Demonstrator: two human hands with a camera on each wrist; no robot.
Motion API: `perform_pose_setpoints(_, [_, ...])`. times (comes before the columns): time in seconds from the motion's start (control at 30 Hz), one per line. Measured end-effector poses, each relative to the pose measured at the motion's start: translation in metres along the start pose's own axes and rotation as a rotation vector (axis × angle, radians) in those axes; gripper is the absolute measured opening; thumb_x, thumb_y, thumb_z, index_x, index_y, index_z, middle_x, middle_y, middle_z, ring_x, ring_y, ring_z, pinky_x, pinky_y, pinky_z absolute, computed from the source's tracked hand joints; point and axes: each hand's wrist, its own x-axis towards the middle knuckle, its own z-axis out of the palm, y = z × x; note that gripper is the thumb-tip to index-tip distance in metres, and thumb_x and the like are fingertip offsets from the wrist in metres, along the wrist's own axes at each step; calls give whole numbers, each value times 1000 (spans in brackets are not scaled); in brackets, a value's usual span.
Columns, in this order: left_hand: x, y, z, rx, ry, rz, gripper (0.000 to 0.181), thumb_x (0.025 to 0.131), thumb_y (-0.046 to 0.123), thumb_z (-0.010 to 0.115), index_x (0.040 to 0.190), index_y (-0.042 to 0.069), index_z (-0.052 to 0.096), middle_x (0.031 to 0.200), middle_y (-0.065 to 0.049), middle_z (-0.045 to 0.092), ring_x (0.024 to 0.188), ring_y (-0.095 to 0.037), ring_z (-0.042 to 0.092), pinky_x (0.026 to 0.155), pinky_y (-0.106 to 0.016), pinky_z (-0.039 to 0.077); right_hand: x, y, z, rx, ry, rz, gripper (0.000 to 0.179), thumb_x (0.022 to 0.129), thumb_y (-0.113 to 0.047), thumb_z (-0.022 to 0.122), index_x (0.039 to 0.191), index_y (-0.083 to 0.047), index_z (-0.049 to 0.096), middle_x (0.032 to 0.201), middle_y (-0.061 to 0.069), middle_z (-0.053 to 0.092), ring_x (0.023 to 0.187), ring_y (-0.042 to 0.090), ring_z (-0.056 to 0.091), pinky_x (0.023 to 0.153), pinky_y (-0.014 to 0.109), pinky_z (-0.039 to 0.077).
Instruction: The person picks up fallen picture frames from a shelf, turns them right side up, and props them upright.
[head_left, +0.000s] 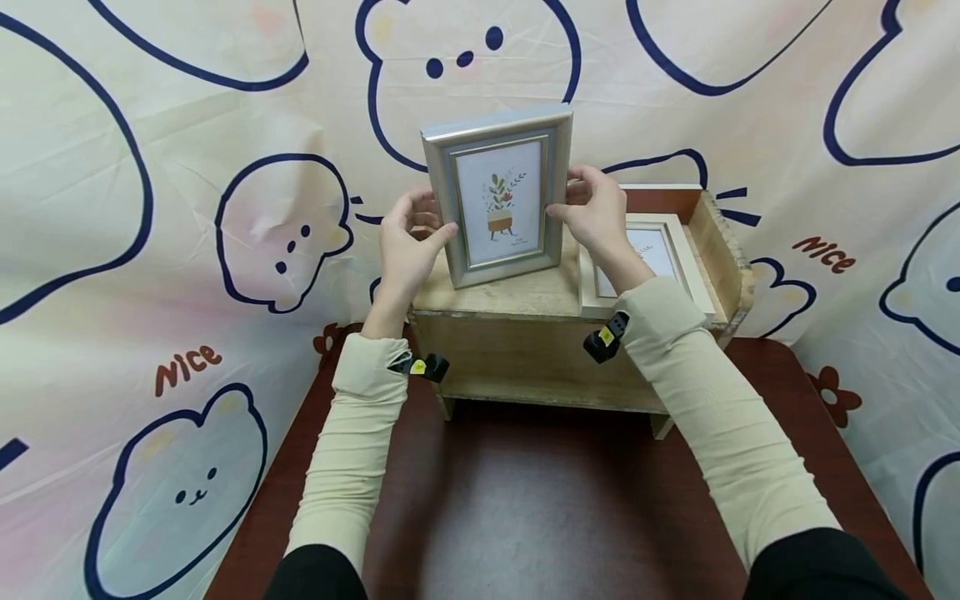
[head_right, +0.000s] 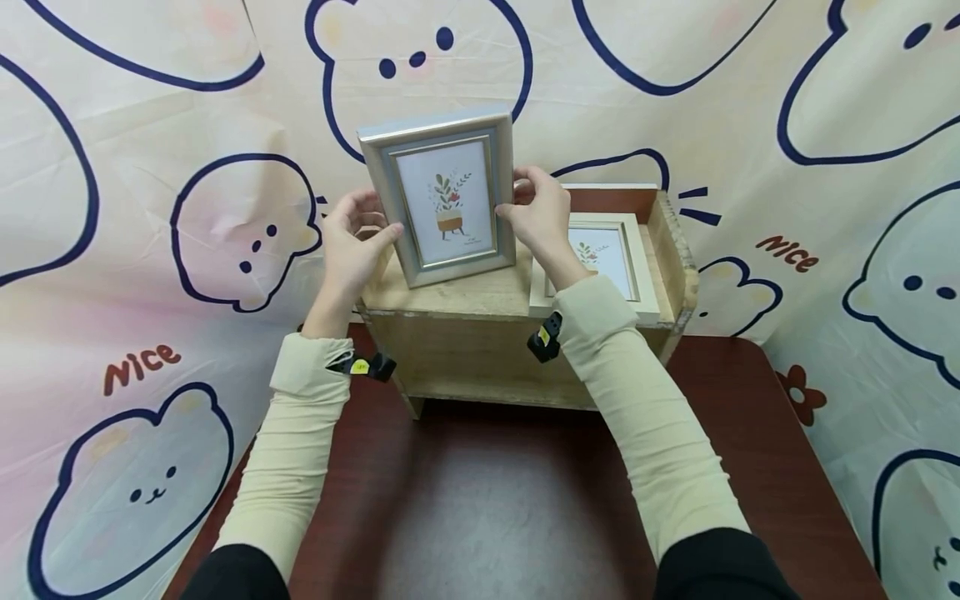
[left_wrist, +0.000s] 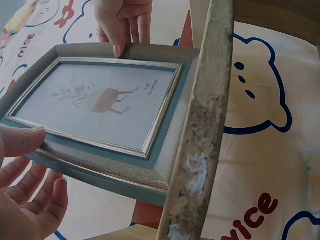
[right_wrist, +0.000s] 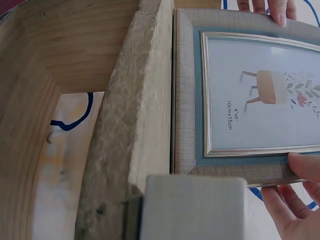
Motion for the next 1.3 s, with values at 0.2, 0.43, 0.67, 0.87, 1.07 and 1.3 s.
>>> perform_pose_setpoints(0.2, [-12, 19, 1, 16, 4, 55, 37, 76, -9, 65, 111, -10, 54, 98, -22, 57, 84, -33, 52, 68, -27, 43, 3, 0, 1, -23, 9, 9, 43, 78, 0, 68, 119, -10, 57, 106, 11, 62, 95, 18, 60, 78, 28, 48])
perform_pose_setpoints(0.43, [-12, 10, 3, 41, 16, 69, 38, 74, -6, 68, 110, -8, 55, 96, -21, 58, 83, -31, 52, 66, -25, 42, 5, -1, 4, -58, 16, 17, 45, 79, -1, 66, 121, -13, 57, 92, 8, 60, 82, 16, 56, 69, 25, 48])
perform_pose_setpoints(0.67, [-8, -10, 6, 55, 44, 137, 39, 72, -1, 73, 108, -4, 58, 89, -17, 61, 75, -23, 54, 61, -24, 41, 7, -2, 5, -86, 32, -10, 46, 78, 1, 65, 122, -11, 57, 81, 4, 55, 72, 13, 52, 62, 23, 45])
perform_pose_setpoints(0.87, [-12, -8, 8, 97, 59, 181, 37, 72, 3, 74, 105, -4, 58, 88, -15, 61, 72, -21, 54, 60, -26, 41, 8, -4, 6, -106, 34, -11, 43, 78, 0, 62, 120, -8, 56, 86, 7, 58, 74, 14, 54, 61, 22, 46])
perform_pose_setpoints(1.07, [-15, -5, 10, 122, 66, 182, 37, 73, 2, 73, 105, -5, 58, 89, -16, 60, 71, -19, 54, 61, -27, 41, 6, -14, 5, 11, 28, 10, 42, 82, -12, 56, 124, -10, 52, 102, 8, 59, 90, 15, 55, 71, 24, 46])
perform_pose_setpoints(1.3, [-15, -5, 10, 128, 71, 177, 37, 73, 3, 73, 106, -4, 58, 89, -16, 60, 71, -21, 54, 61, -26, 41, -2, -40, 1, 136, 65, -98, 61, 83, -44, 59, 135, -21, 37, 117, 5, 50, 99, 14, 49, 81, 28, 42])
